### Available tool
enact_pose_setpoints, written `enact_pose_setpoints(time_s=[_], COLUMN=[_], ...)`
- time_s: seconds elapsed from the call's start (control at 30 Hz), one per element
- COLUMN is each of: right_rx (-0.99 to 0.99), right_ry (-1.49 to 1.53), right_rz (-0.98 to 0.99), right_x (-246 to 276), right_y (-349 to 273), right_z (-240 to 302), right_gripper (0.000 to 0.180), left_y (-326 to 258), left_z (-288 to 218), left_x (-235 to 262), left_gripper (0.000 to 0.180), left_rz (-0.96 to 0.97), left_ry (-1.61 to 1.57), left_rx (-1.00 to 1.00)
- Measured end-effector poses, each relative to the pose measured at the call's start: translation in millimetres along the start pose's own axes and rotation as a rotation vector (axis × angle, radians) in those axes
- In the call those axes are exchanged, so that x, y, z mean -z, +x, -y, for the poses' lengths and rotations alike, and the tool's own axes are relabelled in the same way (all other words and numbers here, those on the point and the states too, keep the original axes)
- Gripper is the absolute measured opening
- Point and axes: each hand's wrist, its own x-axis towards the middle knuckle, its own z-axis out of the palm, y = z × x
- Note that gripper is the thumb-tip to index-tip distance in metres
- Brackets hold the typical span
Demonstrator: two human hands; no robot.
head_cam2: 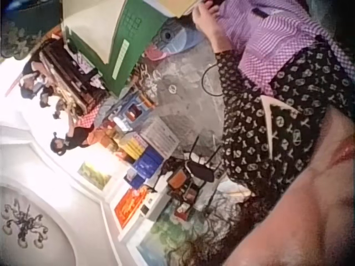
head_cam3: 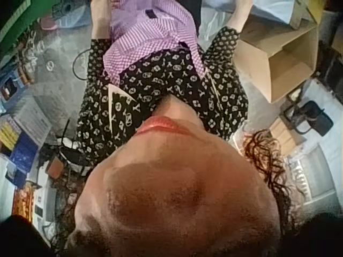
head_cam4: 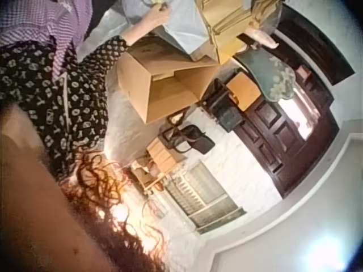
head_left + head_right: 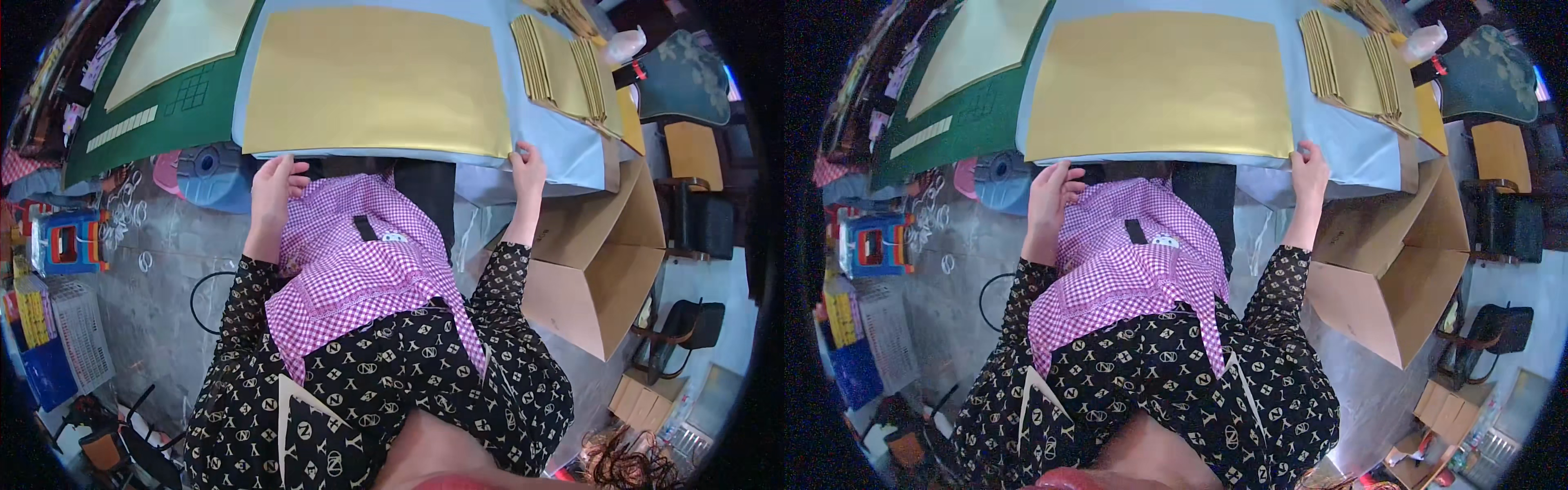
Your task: Folding large gold-colored sheets of paper on a worktable.
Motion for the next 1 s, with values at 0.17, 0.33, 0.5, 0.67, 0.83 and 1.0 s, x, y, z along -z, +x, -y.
enact_pose_setpoints(time_s=[0.17,0.33,0.5,0.67,0.83,1.0], right_rx=[-0.006,-0.037,-0.064,-0.078,-0.110,-0.130], right_ry=[0.042,-0.001,-0.053,-0.027,0.017,0.123], right_rz=[-0.019,-0.047,-0.055,-0.068,-0.001,-0.034], right_x=[3,3,5,7,-5,-12], right_y=[-19,-25,-25,-28,-16,-15], right_z=[3,18,23,19,-4,-11], right_gripper=[0.030,0.032,0.034,0.036,0.035,0.032], left_y=[3,1,-2,2,3,7], left_z=[1,-3,-7,-3,-4,-4], left_x=[-5,-8,-14,-14,-21,-22], left_gripper=[0.030,0.026,0.028,0.029,0.026,0.026], left_rz=[0.053,0.099,0.131,0.165,0.133,0.159], left_ry=[0.022,-0.057,-0.070,-0.077,-0.103,-0.106], left_rx=[-0.007,0.036,0.065,0.085,0.088,0.084])
